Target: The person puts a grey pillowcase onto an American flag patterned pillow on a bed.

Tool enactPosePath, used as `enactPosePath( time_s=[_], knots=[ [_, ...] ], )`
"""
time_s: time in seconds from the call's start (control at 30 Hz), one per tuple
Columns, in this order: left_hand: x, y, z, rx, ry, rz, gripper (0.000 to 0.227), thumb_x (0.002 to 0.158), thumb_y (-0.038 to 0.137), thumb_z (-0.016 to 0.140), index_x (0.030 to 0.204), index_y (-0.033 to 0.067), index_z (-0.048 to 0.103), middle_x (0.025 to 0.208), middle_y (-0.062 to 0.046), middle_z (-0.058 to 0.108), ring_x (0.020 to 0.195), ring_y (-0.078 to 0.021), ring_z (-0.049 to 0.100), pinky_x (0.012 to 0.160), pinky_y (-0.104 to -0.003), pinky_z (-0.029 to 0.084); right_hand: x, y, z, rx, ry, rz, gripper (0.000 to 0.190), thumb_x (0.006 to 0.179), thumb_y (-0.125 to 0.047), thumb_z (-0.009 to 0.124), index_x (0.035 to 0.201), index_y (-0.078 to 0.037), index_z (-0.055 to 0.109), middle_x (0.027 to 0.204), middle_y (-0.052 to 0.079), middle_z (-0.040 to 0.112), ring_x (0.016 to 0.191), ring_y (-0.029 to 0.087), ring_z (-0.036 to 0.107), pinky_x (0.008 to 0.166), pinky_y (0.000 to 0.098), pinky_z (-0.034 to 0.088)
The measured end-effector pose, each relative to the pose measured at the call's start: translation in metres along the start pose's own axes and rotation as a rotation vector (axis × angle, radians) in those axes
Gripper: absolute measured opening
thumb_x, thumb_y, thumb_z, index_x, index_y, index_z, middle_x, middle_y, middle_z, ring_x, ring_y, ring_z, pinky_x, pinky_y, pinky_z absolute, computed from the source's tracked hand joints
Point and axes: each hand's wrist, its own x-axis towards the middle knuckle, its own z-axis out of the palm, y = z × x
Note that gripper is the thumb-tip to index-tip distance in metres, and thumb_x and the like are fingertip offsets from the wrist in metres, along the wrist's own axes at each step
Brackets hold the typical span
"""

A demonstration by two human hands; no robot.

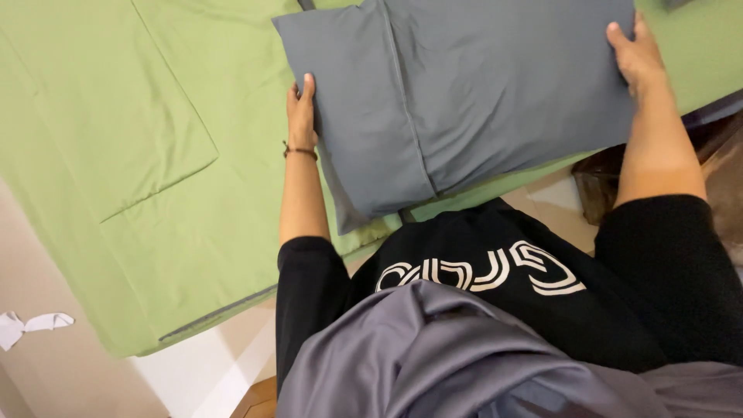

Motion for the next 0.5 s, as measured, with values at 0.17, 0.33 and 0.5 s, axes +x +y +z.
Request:
enactPosePath(
  time_s=[0.17,0.33,0.5],
  knots=[
    [0.019,-0.005,0.016,0.075,0.171,-0.019,0.079,0.091,0.040,0.079,0.144,-0.0079,0.044,0.143,-0.017,0.056,0.129,-0.0243,0.056,0.110,-0.035,0.045,0.030,-0.011,0.003,0.041,0.006,0.162,0.084,0.097,-0.062,0.059,0.163,-0.019,0.031,0.164,0.011,0.038,0.147,0.036,0.039,0.113,0.0676,0.031],
    [0.005,-0.005,0.029,-0.021,0.201,0.028,0.040,0.088,0.019,0.082,0.114,-0.0093,0.072,0.106,-0.013,0.075,0.092,-0.0186,0.067,0.087,-0.035,0.054,0.086,0.012,-0.014,0.142,-0.146,0.270,0.099,0.087,-0.043,0.088,0.157,0.007,0.038,0.155,0.024,0.049,0.147,0.038,0.044,0.120,0.0514,0.031],
    [-0.021,0.081,0.036,-0.106,0.164,0.278,0.035,0.090,0.012,0.079,0.120,-0.0022,0.068,0.111,-0.007,0.075,0.098,-0.0148,0.069,0.092,-0.031,0.054,0.097,-0.051,-0.054,0.338,-0.121,-0.047,0.094,0.080,-0.025,0.088,0.151,0.010,0.037,0.145,0.026,0.055,0.138,0.037,0.052,0.114,0.0527,0.040]
  ],
)
